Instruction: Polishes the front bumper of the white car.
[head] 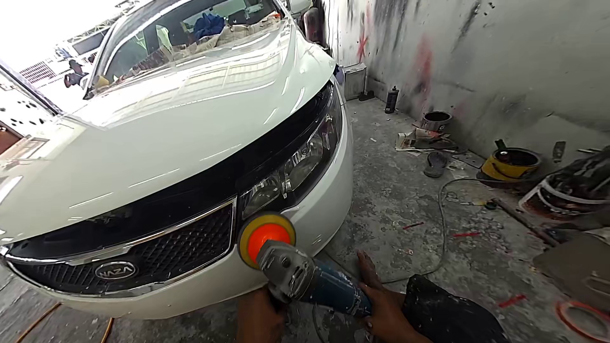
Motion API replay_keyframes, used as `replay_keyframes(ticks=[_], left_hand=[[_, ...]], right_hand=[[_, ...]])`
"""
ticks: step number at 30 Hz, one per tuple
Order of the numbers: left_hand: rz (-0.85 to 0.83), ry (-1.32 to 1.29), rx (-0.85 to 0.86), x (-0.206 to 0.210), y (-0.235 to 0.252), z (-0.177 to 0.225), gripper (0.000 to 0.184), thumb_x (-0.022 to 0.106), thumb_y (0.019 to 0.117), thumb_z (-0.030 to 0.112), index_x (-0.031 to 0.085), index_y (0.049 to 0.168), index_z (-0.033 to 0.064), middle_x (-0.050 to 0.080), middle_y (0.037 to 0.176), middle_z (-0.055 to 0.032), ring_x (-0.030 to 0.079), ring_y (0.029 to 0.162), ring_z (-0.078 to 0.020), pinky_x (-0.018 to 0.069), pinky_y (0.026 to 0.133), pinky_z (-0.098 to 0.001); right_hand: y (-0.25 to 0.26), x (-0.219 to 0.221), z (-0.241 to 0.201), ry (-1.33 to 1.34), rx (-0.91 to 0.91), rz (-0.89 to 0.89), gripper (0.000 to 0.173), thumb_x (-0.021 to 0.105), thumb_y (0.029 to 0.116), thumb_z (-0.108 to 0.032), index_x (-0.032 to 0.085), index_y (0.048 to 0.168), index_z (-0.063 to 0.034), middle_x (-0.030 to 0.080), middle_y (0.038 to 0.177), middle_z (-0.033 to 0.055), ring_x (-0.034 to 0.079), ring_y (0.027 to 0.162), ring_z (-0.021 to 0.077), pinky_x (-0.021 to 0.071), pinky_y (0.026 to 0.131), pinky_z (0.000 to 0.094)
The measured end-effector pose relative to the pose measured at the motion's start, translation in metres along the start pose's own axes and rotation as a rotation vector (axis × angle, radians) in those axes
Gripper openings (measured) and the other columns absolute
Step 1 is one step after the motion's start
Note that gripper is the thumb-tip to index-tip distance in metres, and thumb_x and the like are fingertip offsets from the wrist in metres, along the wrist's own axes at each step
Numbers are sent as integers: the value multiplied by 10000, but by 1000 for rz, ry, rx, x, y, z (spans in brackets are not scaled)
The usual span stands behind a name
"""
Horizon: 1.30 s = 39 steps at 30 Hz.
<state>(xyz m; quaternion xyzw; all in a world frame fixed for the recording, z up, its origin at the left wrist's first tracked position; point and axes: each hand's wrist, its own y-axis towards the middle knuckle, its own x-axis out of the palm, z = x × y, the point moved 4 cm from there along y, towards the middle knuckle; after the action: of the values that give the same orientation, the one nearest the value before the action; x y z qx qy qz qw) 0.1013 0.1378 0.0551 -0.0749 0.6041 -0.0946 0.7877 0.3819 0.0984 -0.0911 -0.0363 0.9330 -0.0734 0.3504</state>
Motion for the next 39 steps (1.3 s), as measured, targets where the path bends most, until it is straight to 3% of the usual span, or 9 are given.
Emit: replay_keyframes(ticks=[3,5,11,15,19,24,33,36,39], left_hand=[[21,-62,-46,30,-16,-20,348,712,810,375,731,897,39,732,817,-143,732,822,-346,562,741,-607],[12,-45,-70,25,-17,-22,347,711,805,374,732,903,42,733,821,-143,733,828,-347,557,741,-608],[-23,93,17,-69,12,26,304,690,839,367,726,950,86,723,885,-118,709,909,-327,548,809,-591],[-61,113,61,-105,34,52,236,696,854,362,713,900,130,682,827,-60,673,852,-262,527,767,-529],[-21,0,45,-74,19,32,321,719,820,388,724,943,92,709,861,-101,697,873,-307,550,794,-587],[62,-65,-8,4,-11,-9,336,727,792,378,718,866,50,717,785,-132,723,781,-335,561,706,-615],[-109,-26,24,0,13,26,305,662,857,345,726,1014,92,743,943,-115,720,949,-316,551,830,-570],[-91,-102,-2,29,8,8,334,670,852,355,728,1010,67,746,943,-130,728,941,-324,559,827,-579],[-46,-180,-63,51,-2,-28,357,690,850,364,733,1000,43,746,932,-154,732,934,-342,561,828,-580]], right_hand=[[-8,1,3,-69,-23,-104,581,851,728,-313,683,1201,-22,729,1060,209,704,1013,401,527,894,641],[-8,2,-1,-69,-32,-109,563,850,725,-316,689,1176,-21,733,1031,205,710,989,400,531,876,638],[5,-24,-35,67,-12,-37,663,834,710,-347,659,1281,-60,741,1060,156,715,1021,332,545,915,592],[7,-55,-51,85,35,7,727,822,720,-409,628,1354,-108,741,1091,106,716,1033,257,558,931,536],[-2,-61,-48,0,46,-77,684,839,717,-381,648,1305,-87,741,1043,150,716,1003,335,547,892,597],[-4,-32,-16,-106,-20,-224,595,836,745,-369,654,1230,-76,727,1034,182,703,995,387,529,869,640],[10,-27,15,46,46,-82,738,846,695,-284,620,1359,-55,733,1140,153,710,1072,296,548,962,564],[22,-18,27,-22,29,-155,782,859,700,-302,593,1392,-53,716,1183,176,693,1111,328,527,984,589],[36,3,18,-139,-45,-258,716,860,714,-312,618,1337,-55,721,1150,183,694,1099,355,522,970,617]])
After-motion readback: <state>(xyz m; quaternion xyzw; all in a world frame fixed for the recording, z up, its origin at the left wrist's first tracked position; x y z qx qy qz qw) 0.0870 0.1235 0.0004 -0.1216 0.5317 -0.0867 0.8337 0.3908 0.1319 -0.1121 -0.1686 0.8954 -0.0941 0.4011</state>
